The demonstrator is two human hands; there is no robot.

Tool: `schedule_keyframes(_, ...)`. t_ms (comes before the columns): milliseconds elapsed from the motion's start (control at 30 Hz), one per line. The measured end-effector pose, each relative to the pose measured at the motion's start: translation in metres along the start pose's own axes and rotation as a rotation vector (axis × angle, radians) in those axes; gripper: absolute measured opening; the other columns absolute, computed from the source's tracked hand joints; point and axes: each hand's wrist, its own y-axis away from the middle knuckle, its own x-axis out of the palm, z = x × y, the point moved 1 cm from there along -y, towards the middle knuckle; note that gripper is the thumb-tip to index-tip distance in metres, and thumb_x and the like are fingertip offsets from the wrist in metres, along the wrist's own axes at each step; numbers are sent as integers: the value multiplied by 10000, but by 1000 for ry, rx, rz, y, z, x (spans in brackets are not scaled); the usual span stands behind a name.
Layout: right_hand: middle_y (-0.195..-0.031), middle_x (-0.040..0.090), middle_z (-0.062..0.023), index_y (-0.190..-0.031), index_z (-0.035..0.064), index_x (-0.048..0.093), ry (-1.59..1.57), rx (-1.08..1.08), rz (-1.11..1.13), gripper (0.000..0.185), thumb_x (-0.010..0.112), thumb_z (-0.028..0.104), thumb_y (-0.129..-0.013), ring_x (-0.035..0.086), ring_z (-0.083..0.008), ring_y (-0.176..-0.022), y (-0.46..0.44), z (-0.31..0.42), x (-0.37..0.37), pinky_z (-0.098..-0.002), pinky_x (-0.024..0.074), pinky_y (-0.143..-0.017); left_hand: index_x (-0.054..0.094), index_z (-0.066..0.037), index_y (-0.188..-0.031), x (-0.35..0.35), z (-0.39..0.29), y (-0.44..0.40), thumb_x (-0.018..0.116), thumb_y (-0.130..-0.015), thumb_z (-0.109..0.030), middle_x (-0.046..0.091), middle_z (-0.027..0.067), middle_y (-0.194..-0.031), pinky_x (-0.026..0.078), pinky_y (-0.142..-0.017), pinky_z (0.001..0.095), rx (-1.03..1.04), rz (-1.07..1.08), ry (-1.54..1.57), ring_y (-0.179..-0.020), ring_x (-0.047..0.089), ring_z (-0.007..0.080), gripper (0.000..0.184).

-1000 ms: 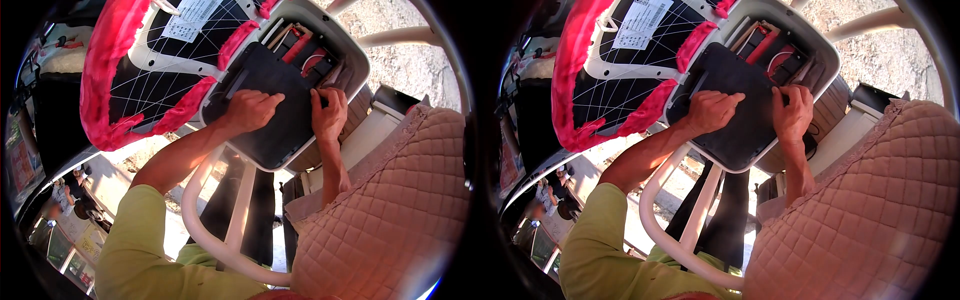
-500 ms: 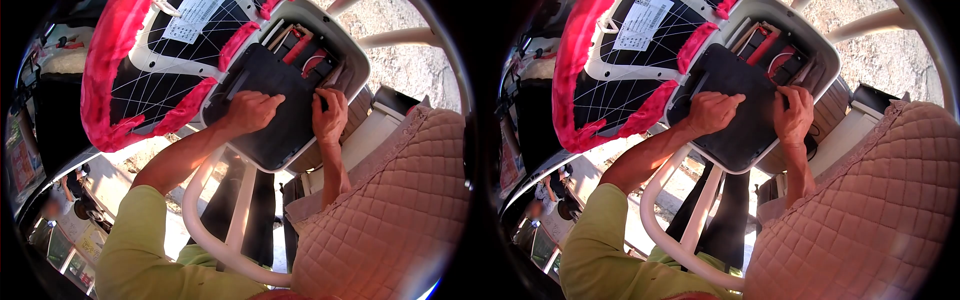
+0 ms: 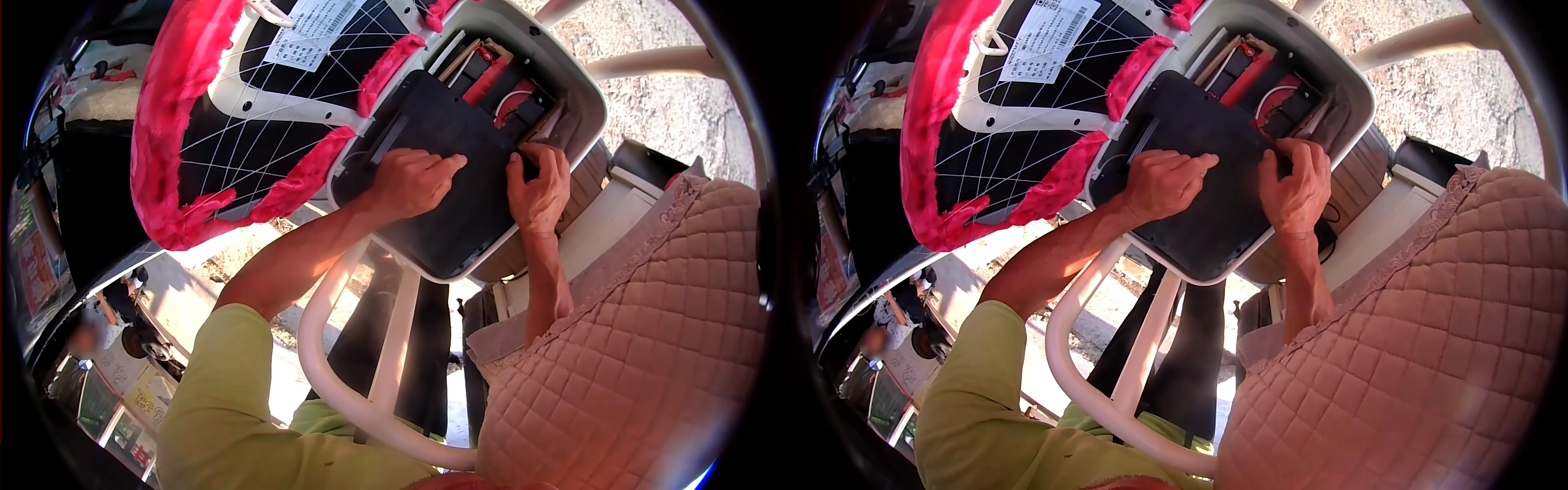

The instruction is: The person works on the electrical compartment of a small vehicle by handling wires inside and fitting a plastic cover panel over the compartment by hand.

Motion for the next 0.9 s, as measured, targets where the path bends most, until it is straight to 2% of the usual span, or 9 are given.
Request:
schedule_keyframes(133, -999, 670, -74, -950, 88, 707, -15, -47, -7, 163, 755, 94, -795, 636, -297, -957, 1, -2, -1, -396, 513, -852, 727, -89, -1064, 1, 0, 0, 693, -779, -40, 633, 25, -677, 493, -552, 334, -2, 0, -2, -580, 625, 206, 292)
schedule_keyframes(333, -986, 665, -70, -920, 91, 697, 30, -53, -25, 134, 760, 100, -801, 631, -293, -948, 2, -4, 2, -396, 513, -839, 728, -89, -1060, 0, 0, 0, 696, -774, -38, 633, 26, -677, 492, -548, 335, -2, -1, -3, -580, 626, 207, 292)
schedule_keyframes(533, -983, 665, -72, -913, 80, 689, 57, 17, 2, 124, 758, 103, -813, 631, -297, -947, 2, -3, 4, -397, 514, -833, 727, -85, -1059, 1, 1, 0, 696, -774, -36, 635, 30, -674, 494, -545, 336, -1, -13, 10, -582, 631, 210, 291)
schedule_keyframes(900, -1003, 667, -77, -950, 94, 696, 45, -88, -20, 121, 737, 88, -837, 629, -303, -966, 3, -4, 2, -402, 516, -841, 730, -86, -1047, 1, 2, 1, 697, -777, -42, 636, 32, -674, 496, -542, 340, 2, -18, 11, -581, 632, 213, 275)
